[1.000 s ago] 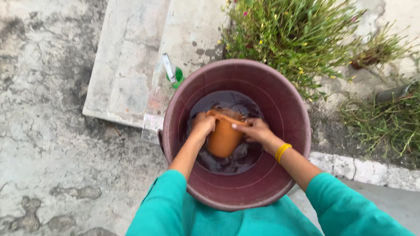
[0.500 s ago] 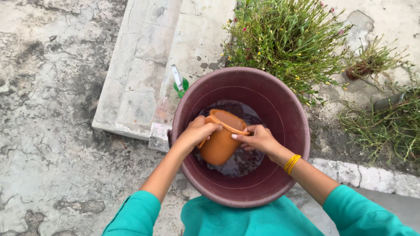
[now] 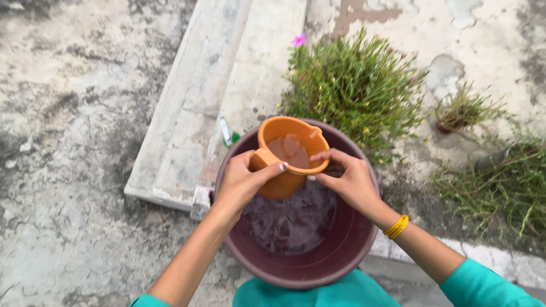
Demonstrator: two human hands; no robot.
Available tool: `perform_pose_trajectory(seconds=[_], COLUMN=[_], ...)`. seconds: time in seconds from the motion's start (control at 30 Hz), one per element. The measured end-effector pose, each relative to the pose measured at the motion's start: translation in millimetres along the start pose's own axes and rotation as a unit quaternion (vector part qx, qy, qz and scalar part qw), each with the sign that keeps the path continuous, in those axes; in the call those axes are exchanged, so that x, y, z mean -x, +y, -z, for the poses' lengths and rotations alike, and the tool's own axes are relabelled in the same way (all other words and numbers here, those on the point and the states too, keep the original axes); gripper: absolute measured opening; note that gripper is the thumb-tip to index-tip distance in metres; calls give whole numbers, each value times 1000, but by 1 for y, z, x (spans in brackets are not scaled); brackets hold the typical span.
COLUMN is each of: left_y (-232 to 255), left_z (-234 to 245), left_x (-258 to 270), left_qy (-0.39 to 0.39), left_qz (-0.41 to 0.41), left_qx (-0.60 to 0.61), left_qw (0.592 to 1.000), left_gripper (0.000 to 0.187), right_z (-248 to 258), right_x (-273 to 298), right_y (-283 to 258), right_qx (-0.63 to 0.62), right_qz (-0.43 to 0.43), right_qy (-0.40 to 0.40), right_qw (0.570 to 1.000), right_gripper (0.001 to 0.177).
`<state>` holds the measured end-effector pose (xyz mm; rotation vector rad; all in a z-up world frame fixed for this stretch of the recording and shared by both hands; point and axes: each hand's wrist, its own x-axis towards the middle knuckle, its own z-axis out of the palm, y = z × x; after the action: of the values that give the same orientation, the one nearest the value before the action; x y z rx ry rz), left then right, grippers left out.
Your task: The person fills a plastic mug with water from a bucket and pours it onto several potted plants outdoors.
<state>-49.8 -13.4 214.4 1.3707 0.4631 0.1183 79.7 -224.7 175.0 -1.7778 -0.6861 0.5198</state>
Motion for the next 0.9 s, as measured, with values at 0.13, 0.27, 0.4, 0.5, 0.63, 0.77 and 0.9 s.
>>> perform_pose_trajectory(seconds=[0.13,0.27,0.4,0.5,0.63,0.77,0.9], left_y=[32,63,86,103,125,139,147], left_z=[-15,-30,-45,-57,-78,-93,-103], left_x=[-4,-13,-26,-36,-47,-59,-73], left_qy=[15,22,30,20,19,-14,10], left_qz=[-38,-75,-99,-115,-105,-140,-123], left_qx=[25,21,15,3,-49,-64,-97], left_qw=[999,997,994,993,993,988,988], left_gripper=[35,34,33,33,36,37,38], right_z=[29,68,103,119,120,118,133], right_x=[-17,-35,-55,-76,-116,-146,-157], right_y=[-15,-35,-73,-116,-152,-138,-135], right_qx=[-91,-106,155,262,476,605,623], right_qz=[24,93,173,218,217,241,236], right_qy=[6,28,170,105,-107,-199,-186], right_qw=[996,990,958,934,845,732,722], right_gripper=[59,55,27,12,7,17,17])
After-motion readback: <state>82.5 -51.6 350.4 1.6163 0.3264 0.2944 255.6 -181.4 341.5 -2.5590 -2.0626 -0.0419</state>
